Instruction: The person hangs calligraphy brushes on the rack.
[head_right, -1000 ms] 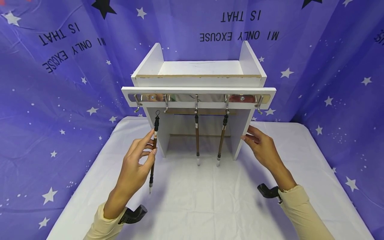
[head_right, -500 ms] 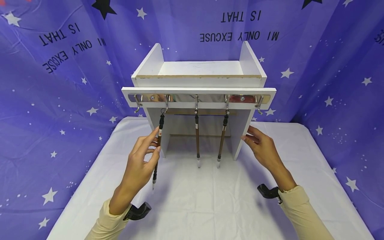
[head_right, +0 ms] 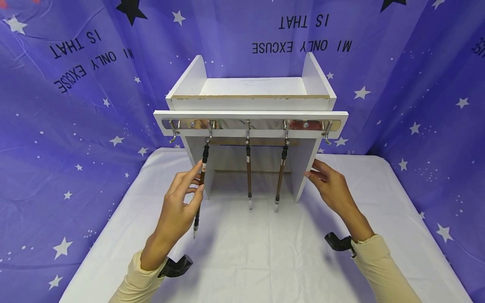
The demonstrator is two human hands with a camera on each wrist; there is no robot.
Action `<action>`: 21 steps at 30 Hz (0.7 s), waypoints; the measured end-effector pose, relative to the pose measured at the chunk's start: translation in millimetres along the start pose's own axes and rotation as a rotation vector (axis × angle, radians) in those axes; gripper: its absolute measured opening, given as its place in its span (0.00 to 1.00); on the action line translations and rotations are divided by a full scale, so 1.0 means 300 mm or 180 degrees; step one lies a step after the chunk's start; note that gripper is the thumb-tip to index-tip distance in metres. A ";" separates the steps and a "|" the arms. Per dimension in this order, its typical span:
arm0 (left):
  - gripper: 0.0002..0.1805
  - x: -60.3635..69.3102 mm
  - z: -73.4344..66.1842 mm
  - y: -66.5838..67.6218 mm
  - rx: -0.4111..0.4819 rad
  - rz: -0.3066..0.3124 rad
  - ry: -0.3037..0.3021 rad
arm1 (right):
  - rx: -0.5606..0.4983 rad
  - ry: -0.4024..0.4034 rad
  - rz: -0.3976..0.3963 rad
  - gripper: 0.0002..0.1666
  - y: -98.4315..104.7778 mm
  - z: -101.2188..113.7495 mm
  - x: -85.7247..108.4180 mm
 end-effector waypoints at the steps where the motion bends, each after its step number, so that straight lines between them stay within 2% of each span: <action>1: 0.39 0.000 0.001 -0.001 0.0003 -0.0005 0.0002 | -0.0002 -0.0002 0.0000 0.32 0.000 0.001 0.000; 21: 0.39 0.001 0.015 -0.026 0.0000 0.0024 0.0083 | -0.0007 0.0000 -0.0031 0.32 -0.001 0.001 0.003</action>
Point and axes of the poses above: each hand's wrist, its own x-axis away from the middle knuckle, its own y-axis out of the back of the hand, z = x × y, the point moved 6 cm from there along -x, towards the middle knuckle, and after that the axes turned 11 degrees about y, right-handed, at the moved point
